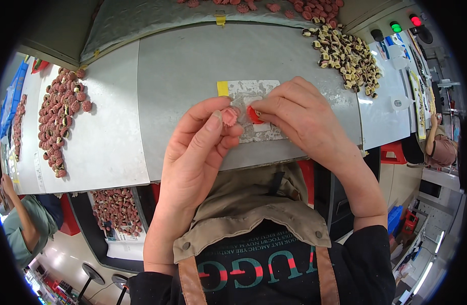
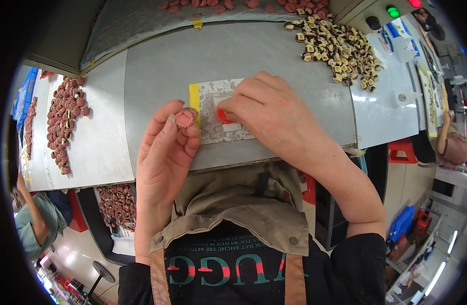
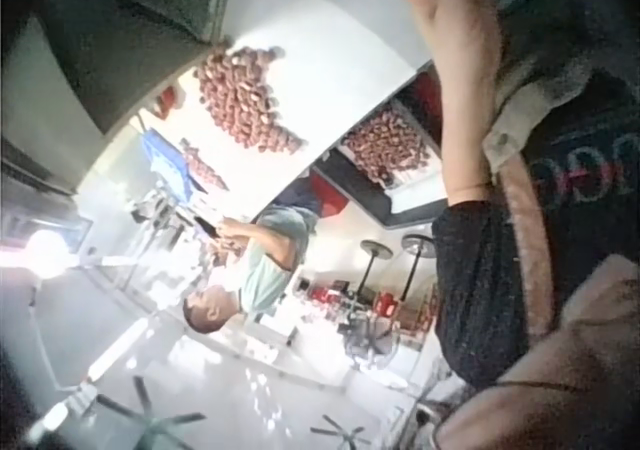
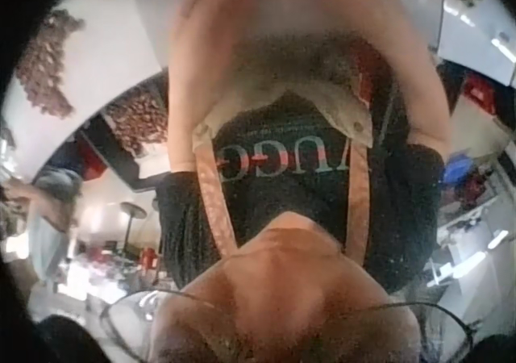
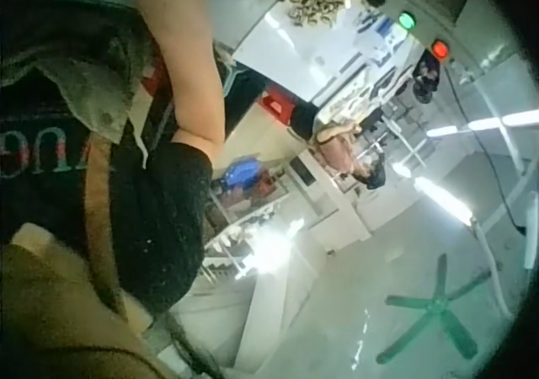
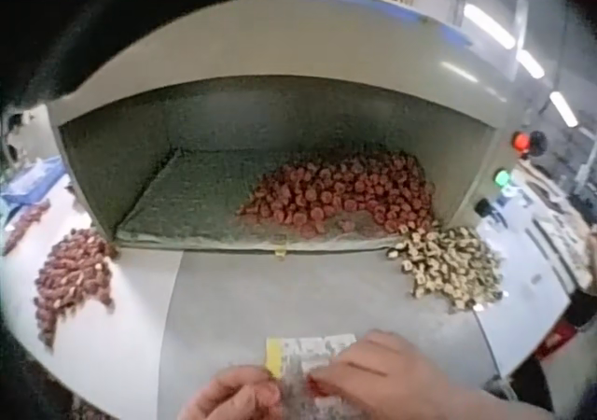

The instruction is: The person assembles toy heads by dipping figurine faces into glue and attaching hair pieces to them by hand. The person also refills the glue container using a squeeze bottle.

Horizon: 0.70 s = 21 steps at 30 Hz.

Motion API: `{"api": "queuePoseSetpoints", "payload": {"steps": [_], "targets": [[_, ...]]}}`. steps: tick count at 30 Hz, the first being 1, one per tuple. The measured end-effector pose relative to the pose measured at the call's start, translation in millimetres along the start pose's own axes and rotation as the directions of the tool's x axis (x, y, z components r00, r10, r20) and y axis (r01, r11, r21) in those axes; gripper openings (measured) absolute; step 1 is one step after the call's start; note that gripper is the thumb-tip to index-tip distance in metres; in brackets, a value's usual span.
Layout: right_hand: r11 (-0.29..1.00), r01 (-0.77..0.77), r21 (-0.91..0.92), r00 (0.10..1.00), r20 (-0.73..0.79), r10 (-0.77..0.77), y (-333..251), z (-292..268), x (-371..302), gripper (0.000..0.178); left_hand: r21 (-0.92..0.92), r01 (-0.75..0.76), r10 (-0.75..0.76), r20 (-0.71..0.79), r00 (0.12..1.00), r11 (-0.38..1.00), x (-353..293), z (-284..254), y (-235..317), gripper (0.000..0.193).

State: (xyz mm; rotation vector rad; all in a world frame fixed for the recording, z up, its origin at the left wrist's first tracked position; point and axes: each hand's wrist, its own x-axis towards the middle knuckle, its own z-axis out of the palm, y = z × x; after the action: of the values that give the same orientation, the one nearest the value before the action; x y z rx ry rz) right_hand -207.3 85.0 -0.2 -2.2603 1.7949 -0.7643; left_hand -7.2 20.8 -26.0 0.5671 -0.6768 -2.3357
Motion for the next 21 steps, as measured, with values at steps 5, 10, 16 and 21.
{"api": "queuePoseSetpoints", "payload": {"steps": [5, 10, 16, 21], "targets": [[0.988, -0.058, 0.143, 0.998, -0.006, 0.059, 2, -2, -1, 0.016, 0.087, -0.001, 0.004, -0.038, 0.999, 0.996, -1, 7, 2, 0.031], [0.439, -0.251, 0.863, 0.896, 0.035, 0.443, -20, 6, -9, 0.018, 0.119, 0.044, -0.037, -0.059, 0.998, 0.992, -5, 11, 7, 0.03], [0.705, -0.11, 0.7, 0.956, -0.118, 0.267, -27, 16, -7, 0.019, 0.22, 0.069, -0.064, -0.033, 0.997, 0.973, -4, 13, 9, 0.028], [0.911, -0.025, 0.412, 0.963, -0.234, 0.133, -33, 20, -1, 0.019, 0.257, -0.037, 0.055, -0.063, 0.996, 0.966, -8, 17, 2, 0.023]]}}
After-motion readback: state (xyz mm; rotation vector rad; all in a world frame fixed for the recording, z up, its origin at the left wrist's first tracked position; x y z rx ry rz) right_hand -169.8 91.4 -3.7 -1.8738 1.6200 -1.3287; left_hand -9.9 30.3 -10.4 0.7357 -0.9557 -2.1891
